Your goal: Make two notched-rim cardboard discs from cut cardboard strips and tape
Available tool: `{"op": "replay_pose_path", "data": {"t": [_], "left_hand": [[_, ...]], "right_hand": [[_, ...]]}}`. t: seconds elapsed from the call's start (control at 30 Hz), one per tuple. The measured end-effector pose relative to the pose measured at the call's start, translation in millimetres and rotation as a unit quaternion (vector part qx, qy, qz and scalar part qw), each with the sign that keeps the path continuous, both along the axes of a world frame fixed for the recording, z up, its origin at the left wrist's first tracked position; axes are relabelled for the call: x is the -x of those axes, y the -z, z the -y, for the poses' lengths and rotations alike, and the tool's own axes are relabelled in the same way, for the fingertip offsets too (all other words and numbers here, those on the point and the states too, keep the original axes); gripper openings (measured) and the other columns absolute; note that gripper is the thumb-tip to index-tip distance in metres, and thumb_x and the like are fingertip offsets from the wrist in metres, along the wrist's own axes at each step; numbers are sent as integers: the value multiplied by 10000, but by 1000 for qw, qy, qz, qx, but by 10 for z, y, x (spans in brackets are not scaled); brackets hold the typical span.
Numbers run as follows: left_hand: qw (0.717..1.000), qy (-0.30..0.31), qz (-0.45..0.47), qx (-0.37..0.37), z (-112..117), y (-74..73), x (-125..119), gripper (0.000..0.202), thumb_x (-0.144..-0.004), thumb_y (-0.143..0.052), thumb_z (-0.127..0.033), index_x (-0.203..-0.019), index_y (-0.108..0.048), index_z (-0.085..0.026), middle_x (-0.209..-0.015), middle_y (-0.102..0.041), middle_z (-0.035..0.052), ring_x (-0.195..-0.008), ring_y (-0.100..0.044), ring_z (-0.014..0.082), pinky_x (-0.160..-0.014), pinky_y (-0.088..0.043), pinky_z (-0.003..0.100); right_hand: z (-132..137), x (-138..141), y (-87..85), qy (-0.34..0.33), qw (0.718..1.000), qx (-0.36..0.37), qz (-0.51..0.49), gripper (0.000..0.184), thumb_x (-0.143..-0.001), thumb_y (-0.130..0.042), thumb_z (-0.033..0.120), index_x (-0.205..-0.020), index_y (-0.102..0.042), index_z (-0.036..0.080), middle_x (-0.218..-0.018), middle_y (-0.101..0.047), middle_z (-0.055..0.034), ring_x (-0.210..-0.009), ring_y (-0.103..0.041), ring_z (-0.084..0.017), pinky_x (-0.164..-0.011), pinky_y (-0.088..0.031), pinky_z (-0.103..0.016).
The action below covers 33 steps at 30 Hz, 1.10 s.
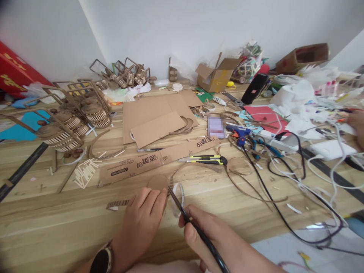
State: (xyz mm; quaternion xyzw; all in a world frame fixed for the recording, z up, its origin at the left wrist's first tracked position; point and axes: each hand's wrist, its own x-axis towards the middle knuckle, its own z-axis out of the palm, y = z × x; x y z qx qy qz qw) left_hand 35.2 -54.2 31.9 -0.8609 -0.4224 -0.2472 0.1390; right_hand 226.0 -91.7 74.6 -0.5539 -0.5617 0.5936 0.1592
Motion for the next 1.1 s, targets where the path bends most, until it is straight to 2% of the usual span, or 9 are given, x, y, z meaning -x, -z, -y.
{"op": "replay_pose_path", "data": {"t": [0.17, 0.33, 0.4, 0.5, 0.6, 0.73, 0.83, 0.97, 1.1], "left_hand": [[1000, 0, 11, -7, -10, -12, 25, 264, -965, -336, -48, -988, -591, -113, -731, -629, 42, -661, -549, 210, -583, -403, 341], [1000, -7, 21, -23, -23, 16, 42, 222, -979, -370, -68, -1017, -585, -105, -735, -645, 44, -667, -557, 206, -591, -400, 335], [999, -11, 23, -26, -19, 21, 40, 223, -981, -365, -65, -1013, -581, -111, -733, -647, 41, -659, -556, 202, -594, -395, 333], [999, -9, 24, -25, -6, 12, 42, 232, -977, -356, -57, -1019, -578, -108, -741, -652, 47, -662, -562, 201, -596, -397, 332], [1000, -3, 19, -19, 14, -6, 56, 228, -972, -367, -60, -1035, -581, -109, -749, -653, 47, -665, -566, 198, -601, -400, 328], [1000, 5, 4, -10, 40, -25, 78, 244, -967, -360, -64, -1055, -585, -99, -769, -660, 52, -676, -575, 204, -607, -411, 335], [1000, 6, 0, -4, 48, -24, 92, 253, -953, -366, -48, -1069, -586, -90, -786, -669, 60, -685, -578, 207, -605, -414, 338], [1000, 4, 12, -12, 46, 14, 108, 217, -961, -403, -73, -1073, -587, -104, -792, -676, 56, -696, -577, 210, -618, -410, 340], [999, -22, 34, 20, 43, 83, 153, 79, -932, -532, -145, -963, -604, -149, -749, -662, 35, -680, -572, 228, -603, -411, 355]], "right_hand": [[-27, -17, -28, -6, 1000, -3, -9, 715, -807, -304, 860, -915, -578, 209, -825, -570, -17, -515, -513, -94, -483, -497, -237], [-35, -95, -40, -39, 999, 21, -9, 693, -823, -324, 842, -945, -565, 203, -728, -539, 21, -469, -476, -70, -461, -462, -202], [-35, -112, -18, -42, 998, 53, -4, 690, -828, -321, 839, -972, -556, 207, -682, -497, 43, -462, -471, -70, -453, -448, -193], [-50, -101, 15, -35, 996, 79, 11, 712, -808, -312, 860, -986, -543, 210, -632, -446, 65, -445, -471, -79, -455, -450, -211], [-96, -44, -21, -42, 997, 62, 16, 748, -760, -299, 903, -918, -527, 208, -623, -443, 62, -443, -460, -81, -446, -439, -220], [-157, 39, -125, -36, 997, 67, 25, 725, -702, -380, 921, -850, -482, 218, -639, -439, 61, -456, -471, -78, -434, -419, -205], [-168, 54, -98, -27, 997, 77, 13, 675, -722, -441, 877, -865, -492, 219, -613, -395, 78, -426, -419, -62, -409, -399, -190], [-176, 14, 34, -41, 999, 34, 2, 595, -827, -414, 789, -872, -530, 207, -590, -404, 73, -404, -371, -55, -361, -331, -166], [-189, -63, 3, -90, 995, -42, 15, 403, -865, -531, 611, -895, -584, 212, -697, -542, 33, -538, -489, -94, -476, -425, -187]]}}
